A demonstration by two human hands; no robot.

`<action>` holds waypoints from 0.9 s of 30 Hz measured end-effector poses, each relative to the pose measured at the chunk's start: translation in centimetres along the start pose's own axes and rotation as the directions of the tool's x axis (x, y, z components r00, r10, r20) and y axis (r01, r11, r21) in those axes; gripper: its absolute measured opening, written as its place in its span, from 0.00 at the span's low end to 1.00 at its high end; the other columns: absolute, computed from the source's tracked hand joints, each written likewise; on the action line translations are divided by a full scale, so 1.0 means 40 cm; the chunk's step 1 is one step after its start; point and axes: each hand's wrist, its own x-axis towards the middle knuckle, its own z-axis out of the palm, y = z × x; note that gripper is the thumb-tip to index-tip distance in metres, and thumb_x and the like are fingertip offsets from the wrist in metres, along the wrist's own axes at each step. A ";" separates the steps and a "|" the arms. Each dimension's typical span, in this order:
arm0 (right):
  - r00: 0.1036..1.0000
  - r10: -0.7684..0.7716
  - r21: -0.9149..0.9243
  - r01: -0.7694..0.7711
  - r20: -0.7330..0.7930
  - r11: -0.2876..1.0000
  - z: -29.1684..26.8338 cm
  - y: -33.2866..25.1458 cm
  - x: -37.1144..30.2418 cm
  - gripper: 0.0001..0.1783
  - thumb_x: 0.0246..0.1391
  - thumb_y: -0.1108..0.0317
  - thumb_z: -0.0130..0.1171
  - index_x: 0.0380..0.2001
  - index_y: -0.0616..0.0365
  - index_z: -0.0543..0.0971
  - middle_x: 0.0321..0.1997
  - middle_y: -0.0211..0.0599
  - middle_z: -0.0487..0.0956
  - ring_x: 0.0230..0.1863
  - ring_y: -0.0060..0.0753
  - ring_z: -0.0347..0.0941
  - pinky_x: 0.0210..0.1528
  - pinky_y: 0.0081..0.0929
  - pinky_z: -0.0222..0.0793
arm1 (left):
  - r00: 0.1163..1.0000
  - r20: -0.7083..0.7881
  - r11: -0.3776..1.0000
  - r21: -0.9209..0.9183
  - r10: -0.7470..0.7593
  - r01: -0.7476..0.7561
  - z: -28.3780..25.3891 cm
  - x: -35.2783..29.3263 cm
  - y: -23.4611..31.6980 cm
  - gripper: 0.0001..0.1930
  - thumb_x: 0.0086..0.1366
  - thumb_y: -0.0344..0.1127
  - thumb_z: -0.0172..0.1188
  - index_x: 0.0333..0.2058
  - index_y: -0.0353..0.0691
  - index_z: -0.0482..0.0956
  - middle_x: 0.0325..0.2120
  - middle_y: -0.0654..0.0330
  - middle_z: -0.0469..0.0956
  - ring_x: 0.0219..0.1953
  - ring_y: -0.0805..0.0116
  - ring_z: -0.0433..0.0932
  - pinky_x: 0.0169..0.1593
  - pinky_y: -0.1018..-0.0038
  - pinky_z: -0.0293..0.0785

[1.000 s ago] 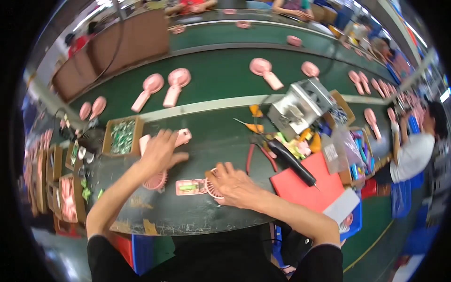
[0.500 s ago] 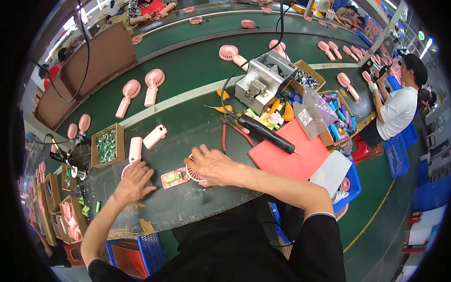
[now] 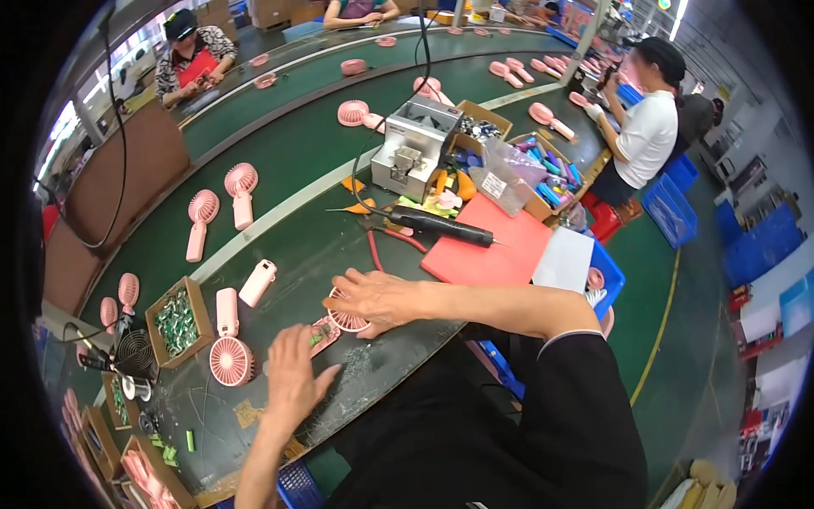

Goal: The person carries a tray of mini fan parts to a workstation, unloads them onto the table, and assembles the portable fans by attaching the casings and driving screws with an electric screwdriver.

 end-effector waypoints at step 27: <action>0.986 -0.164 0.213 0.166 -0.026 0.963 0.018 0.071 0.064 0.43 0.35 0.60 0.71 0.59 0.51 0.67 0.58 0.45 0.64 0.58 0.50 0.62 0.56 0.44 0.68 | 0.584 0.787 0.098 -0.577 -0.197 0.811 0.019 0.092 -0.094 0.23 0.60 0.44 0.64 0.46 0.31 0.72 0.34 0.53 0.81 0.32 0.67 0.81 0.33 0.75 0.78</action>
